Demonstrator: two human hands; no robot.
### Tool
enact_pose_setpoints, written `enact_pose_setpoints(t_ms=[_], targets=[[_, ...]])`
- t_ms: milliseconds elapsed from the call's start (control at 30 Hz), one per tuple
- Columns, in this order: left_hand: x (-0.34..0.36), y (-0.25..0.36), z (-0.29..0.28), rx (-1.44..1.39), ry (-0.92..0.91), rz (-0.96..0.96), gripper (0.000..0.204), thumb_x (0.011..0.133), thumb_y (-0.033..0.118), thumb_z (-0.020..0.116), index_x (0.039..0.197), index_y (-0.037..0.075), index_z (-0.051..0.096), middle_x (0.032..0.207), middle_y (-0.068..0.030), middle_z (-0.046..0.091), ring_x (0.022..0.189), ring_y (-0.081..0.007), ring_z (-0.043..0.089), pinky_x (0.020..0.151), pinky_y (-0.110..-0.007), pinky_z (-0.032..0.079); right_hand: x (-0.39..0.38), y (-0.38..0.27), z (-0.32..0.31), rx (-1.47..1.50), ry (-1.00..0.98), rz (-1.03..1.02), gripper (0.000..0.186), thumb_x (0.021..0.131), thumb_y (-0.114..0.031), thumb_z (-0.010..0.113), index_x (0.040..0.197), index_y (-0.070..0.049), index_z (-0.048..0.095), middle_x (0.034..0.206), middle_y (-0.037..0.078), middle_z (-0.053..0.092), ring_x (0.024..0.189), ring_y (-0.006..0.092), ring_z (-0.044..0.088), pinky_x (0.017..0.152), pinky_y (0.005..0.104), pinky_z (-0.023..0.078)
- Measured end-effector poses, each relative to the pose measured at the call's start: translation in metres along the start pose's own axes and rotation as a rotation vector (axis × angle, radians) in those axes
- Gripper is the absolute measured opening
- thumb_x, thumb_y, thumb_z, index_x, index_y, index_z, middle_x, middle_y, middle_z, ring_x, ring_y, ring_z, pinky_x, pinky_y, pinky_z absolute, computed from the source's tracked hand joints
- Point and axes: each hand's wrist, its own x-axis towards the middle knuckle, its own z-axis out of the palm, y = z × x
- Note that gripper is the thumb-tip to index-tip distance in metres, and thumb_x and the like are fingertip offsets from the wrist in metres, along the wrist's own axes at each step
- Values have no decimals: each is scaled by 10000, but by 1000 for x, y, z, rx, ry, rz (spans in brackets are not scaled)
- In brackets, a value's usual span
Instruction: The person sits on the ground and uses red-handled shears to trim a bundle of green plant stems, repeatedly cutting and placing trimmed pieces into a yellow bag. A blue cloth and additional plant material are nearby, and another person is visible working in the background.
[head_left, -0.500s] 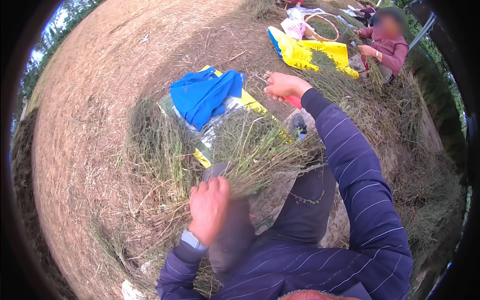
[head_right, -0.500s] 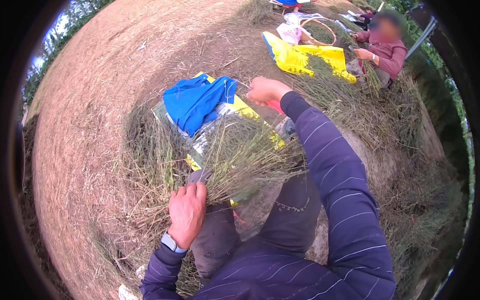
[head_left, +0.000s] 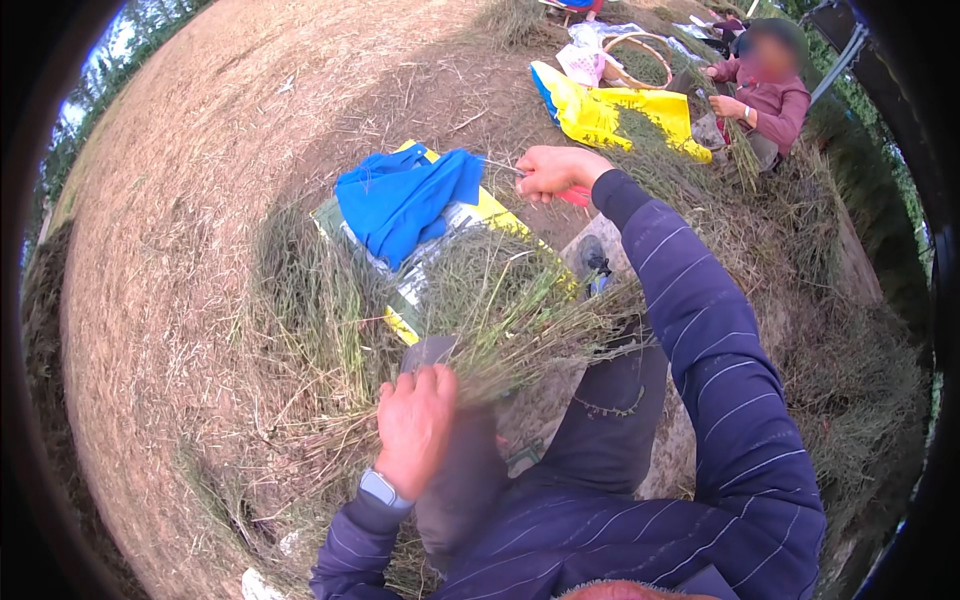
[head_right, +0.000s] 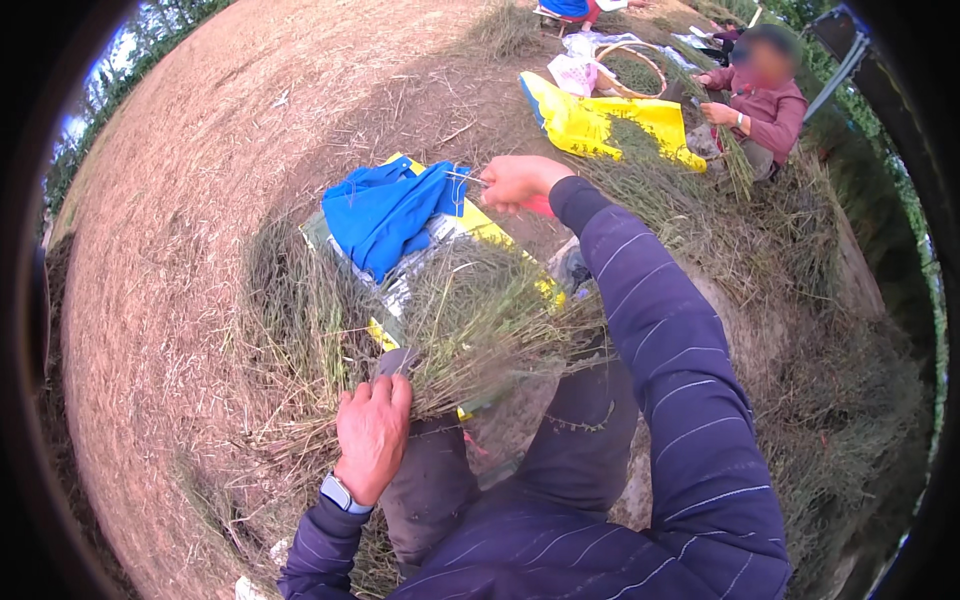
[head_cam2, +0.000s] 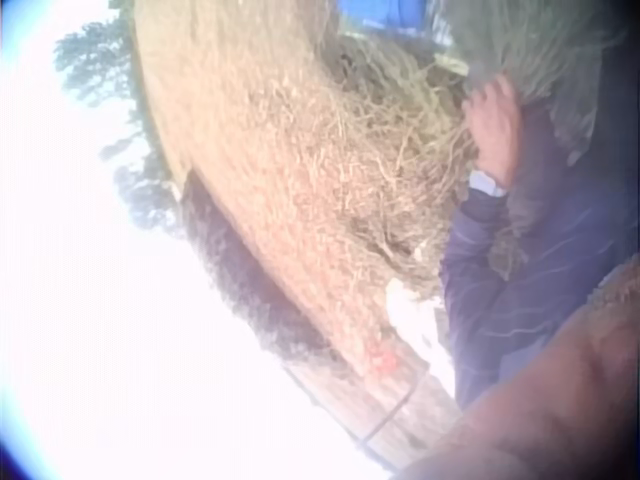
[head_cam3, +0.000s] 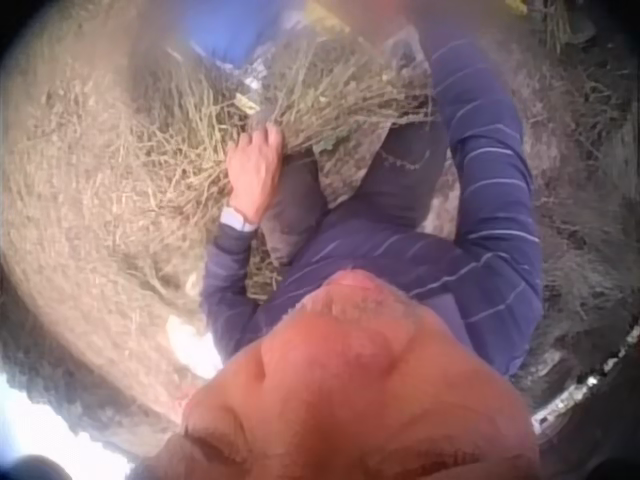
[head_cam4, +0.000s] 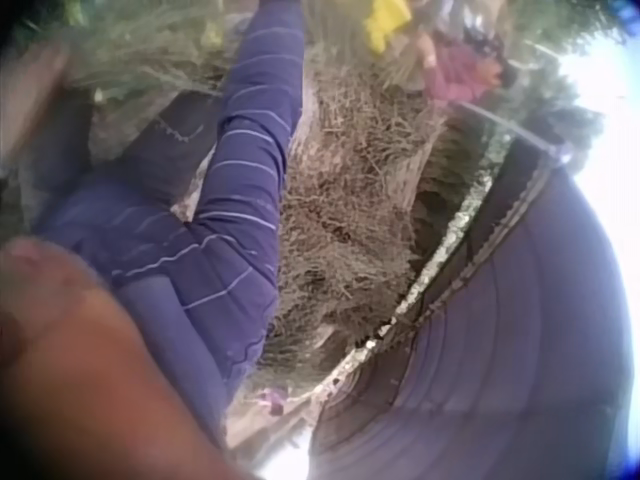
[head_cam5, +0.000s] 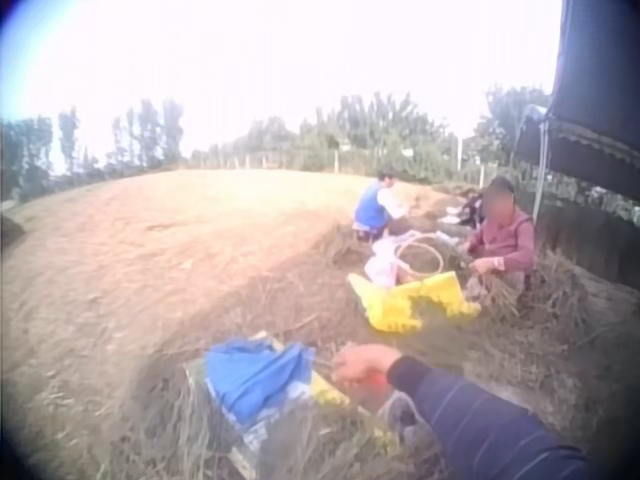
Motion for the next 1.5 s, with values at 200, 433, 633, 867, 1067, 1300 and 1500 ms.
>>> enact_pose_setpoints(t_ms=[200,433,633,867,1067,1300,1500], targets=[[1,0,0,2,-6,3,368,879,125,666,1241,61,641,1020,-81,662,940,-283,668,823,-450,533,12,4,-2,-35,43,13,230,936,-215,662,925,12,696,802,81,728,713,183,710,682,374,582],[0,-1,2,-1,-2,-5,374,879,129,669,1247,64,652,1035,-81,671,954,-280,673,834,-448,537,13,11,2,5,146,26,206,904,-193,660,867,8,688,768,82,724,658,187,695,641,370,571],[-2,-1,9,21,20,-31,400,844,136,717,1229,56,644,1031,-86,675,957,-281,686,848,-459,563,-23,9,-14,53,75,171,222,929,-194,649,869,15,689,783,79,739,666,188,712,627,362,581],[0,1,6,27,14,-29,424,828,134,735,1230,52,632,1017,-84,666,960,-277,690,850,-466,576,-51,15,-16,-3,-61,204,247,980,-208,649,911,25,693,814,79,749,679,190,722,657,366,597],[1,2,8,64,-16,-40,434,835,135,737,1246,52,626,1027,-82,669,959,-273,690,858,-449,567,-41,10,-4,9,-89,147,240,978,-200,648,933,32,693,820,83,747,686,191,727,660,369,601],[2,3,10,69,-9,-46,421,839,137,738,1233,63,610,1051,-91,673,961,-286,692,833,-433,542,-22,9,18,62,38,119,243,964,-223,652,900,7,699,775,65,698,581,160,603,558,345,504],[-5,1,12,38,35,-90,354,884,130,699,1224,62,632,1022,-88,667,854,-269,696,780,-431,551,-45,3,-1,57,181,76,306,1014,-272,641,942,22,685,810,60,710,614,158,627,600,346,540]])
